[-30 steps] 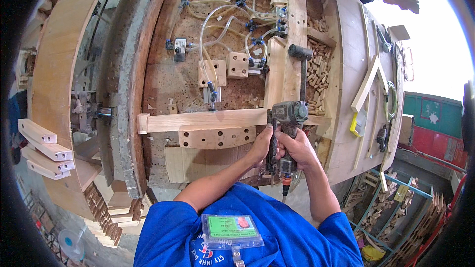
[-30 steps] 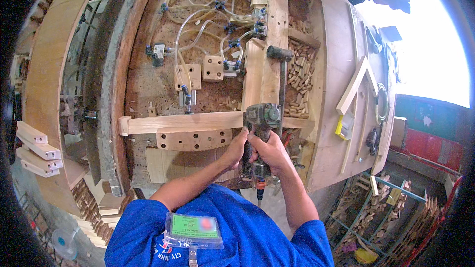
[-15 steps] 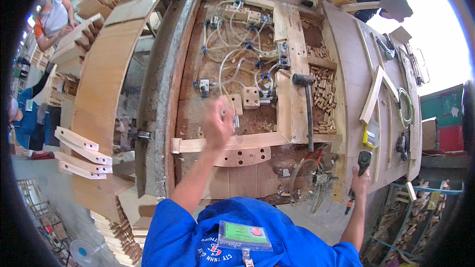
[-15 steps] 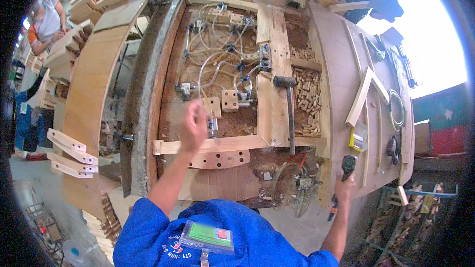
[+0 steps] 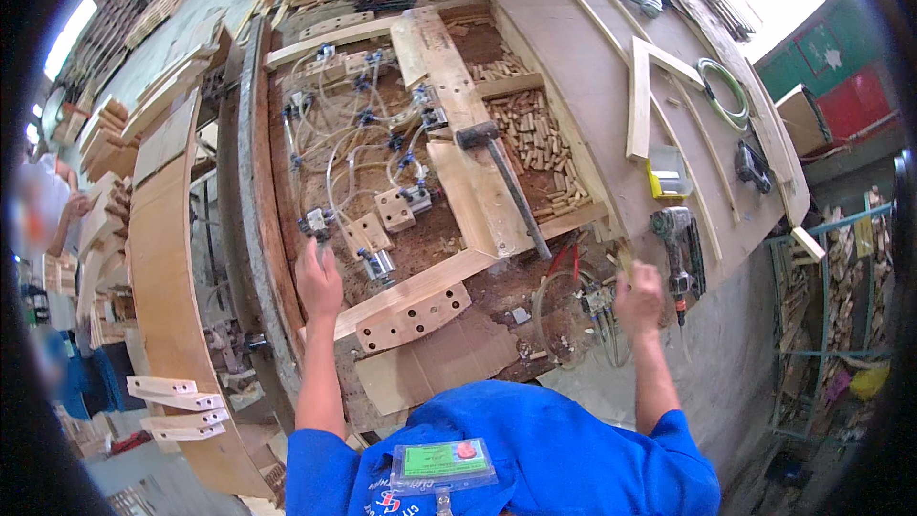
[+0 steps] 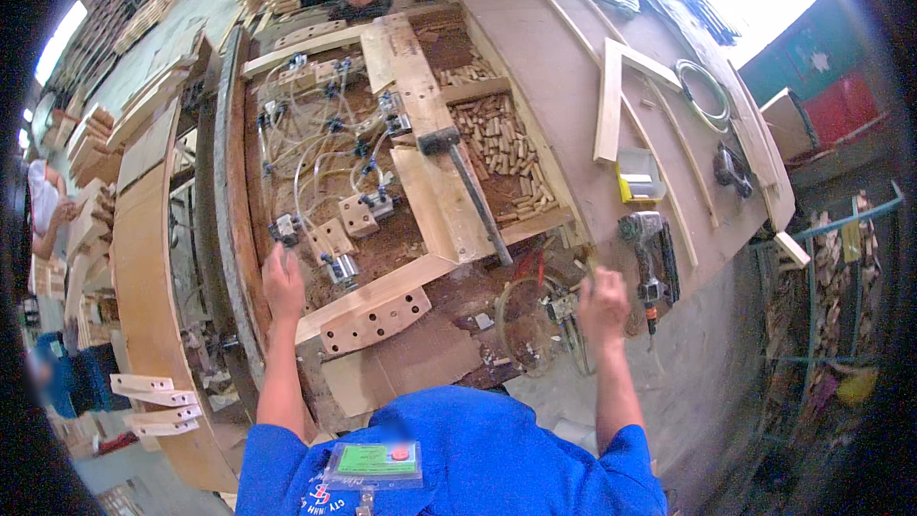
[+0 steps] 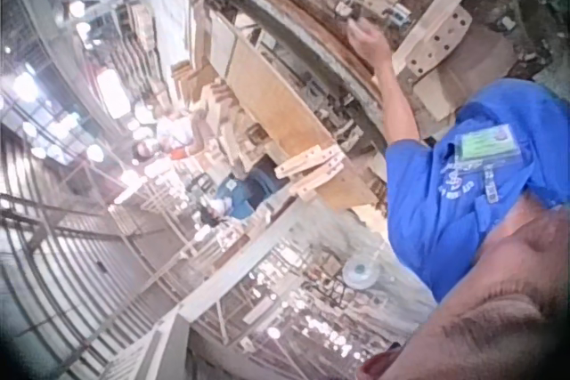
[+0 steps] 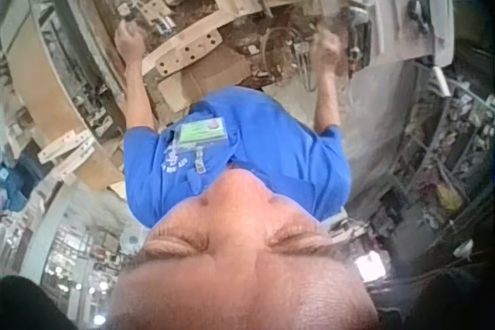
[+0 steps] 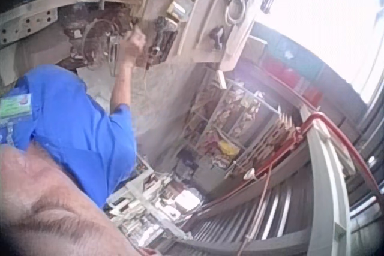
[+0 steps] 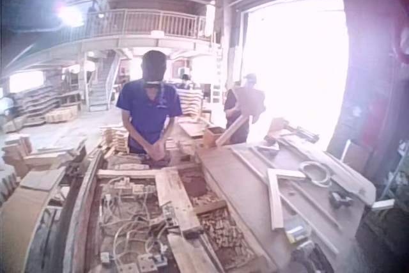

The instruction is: The person assembles wooden furniture components by inserting dowels into pre-drilled holes and using a pneumatic nail gun to fasten pieces together. The person repeatedly picks up wooden parts, aligns them, inserts dowels, and nails them in place on a workbench.

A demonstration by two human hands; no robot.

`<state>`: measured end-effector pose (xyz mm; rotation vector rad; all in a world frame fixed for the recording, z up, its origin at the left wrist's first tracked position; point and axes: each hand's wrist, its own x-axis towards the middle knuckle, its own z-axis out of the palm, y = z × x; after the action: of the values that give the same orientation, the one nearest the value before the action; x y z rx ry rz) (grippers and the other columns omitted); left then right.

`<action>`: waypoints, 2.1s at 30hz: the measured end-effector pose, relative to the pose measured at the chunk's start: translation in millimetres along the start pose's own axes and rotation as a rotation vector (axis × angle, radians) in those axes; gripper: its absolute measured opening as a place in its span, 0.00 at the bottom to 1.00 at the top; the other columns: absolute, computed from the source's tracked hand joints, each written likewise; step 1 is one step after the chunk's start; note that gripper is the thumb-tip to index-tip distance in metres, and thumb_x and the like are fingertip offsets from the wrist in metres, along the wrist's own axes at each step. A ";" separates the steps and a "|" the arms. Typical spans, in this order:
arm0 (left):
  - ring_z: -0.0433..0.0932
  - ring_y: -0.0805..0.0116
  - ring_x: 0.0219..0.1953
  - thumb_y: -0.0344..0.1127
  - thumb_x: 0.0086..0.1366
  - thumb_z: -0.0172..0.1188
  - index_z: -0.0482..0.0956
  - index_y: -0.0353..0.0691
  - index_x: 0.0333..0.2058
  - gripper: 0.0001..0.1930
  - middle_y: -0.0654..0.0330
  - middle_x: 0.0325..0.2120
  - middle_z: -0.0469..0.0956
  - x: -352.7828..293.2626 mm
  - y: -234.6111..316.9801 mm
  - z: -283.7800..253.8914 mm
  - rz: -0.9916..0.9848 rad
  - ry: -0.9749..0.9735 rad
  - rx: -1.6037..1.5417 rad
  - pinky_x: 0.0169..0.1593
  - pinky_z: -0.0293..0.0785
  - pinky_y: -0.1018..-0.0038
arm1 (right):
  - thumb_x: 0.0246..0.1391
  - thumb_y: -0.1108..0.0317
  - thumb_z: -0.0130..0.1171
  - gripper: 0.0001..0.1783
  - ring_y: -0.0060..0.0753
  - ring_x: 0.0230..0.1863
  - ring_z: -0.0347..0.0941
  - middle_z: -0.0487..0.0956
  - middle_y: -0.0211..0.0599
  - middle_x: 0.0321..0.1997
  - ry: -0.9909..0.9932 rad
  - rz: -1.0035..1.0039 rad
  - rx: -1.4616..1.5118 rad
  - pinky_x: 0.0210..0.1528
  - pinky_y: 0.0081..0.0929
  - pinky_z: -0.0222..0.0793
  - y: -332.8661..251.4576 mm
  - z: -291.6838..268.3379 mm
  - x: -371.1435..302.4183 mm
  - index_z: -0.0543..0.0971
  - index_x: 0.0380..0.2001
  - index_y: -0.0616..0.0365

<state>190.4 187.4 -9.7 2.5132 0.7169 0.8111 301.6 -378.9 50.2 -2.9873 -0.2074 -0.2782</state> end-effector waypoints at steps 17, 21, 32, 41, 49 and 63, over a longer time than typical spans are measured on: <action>0.80 0.46 0.42 0.54 0.74 0.56 0.86 0.41 0.32 0.22 0.49 0.35 0.85 -64.3 21.0 -33.2 0.254 -0.559 0.221 0.50 0.71 0.49 | 0.58 0.65 0.69 0.25 0.66 0.55 0.78 0.76 0.60 0.56 -0.152 0.283 0.140 0.57 0.52 0.77 -18.6 23.4 -43.8 0.75 0.57 0.61; 0.80 0.45 0.43 0.56 0.73 0.56 0.86 0.40 0.30 0.25 0.47 0.35 0.86 -60.7 27.6 -32.1 0.286 -0.590 0.233 0.51 0.72 0.49 | 0.58 0.64 0.70 0.30 0.68 0.58 0.78 0.74 0.62 0.61 -0.202 0.329 0.162 0.59 0.53 0.77 -17.7 21.6 -46.6 0.73 0.61 0.58; 0.82 0.42 0.45 0.66 0.68 0.59 0.88 0.38 0.27 0.32 0.45 0.35 0.87 -34.8 51.8 -47.7 0.014 -0.804 0.194 0.51 0.76 0.51 | 0.60 0.61 0.69 0.34 0.70 0.66 0.73 0.64 0.67 0.74 -0.271 0.398 0.219 0.66 0.53 0.74 -27.9 5.7 -48.8 0.70 0.66 0.58; 0.84 0.44 0.37 0.65 0.64 0.67 0.87 0.39 0.25 0.30 0.48 0.29 0.86 -15.8 78.1 -91.3 -0.005 -0.739 0.225 0.44 0.78 0.52 | 0.58 0.61 0.69 0.27 0.61 0.58 0.79 0.79 0.57 0.58 0.007 0.168 0.525 0.59 0.50 0.77 -54.6 -7.1 -66.8 0.77 0.57 0.60; 0.78 0.75 0.33 0.51 0.72 0.69 0.87 0.35 0.36 0.21 0.62 0.27 0.84 -12.9 199.6 -5.4 -0.075 -0.698 -0.597 0.39 0.75 0.73 | 0.64 0.60 0.71 0.37 0.38 0.50 0.85 0.84 0.46 0.57 -0.679 -0.051 1.331 0.54 0.36 0.82 -195.9 9.2 -67.3 0.68 0.71 0.54; 0.82 0.68 0.50 0.41 0.74 0.67 0.75 0.31 0.62 0.26 0.54 0.50 0.84 90.0 365.1 94.2 0.178 -0.845 -0.830 0.56 0.79 0.71 | 0.67 0.63 0.68 0.20 0.27 0.38 0.80 0.81 0.33 0.42 -0.130 0.190 1.986 0.36 0.28 0.81 -64.7 21.9 236.8 0.74 0.55 0.59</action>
<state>438.3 -68.1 143.9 1.8611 -0.1323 -0.0019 526.3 -282.8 82.2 -1.0261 -0.0812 0.1411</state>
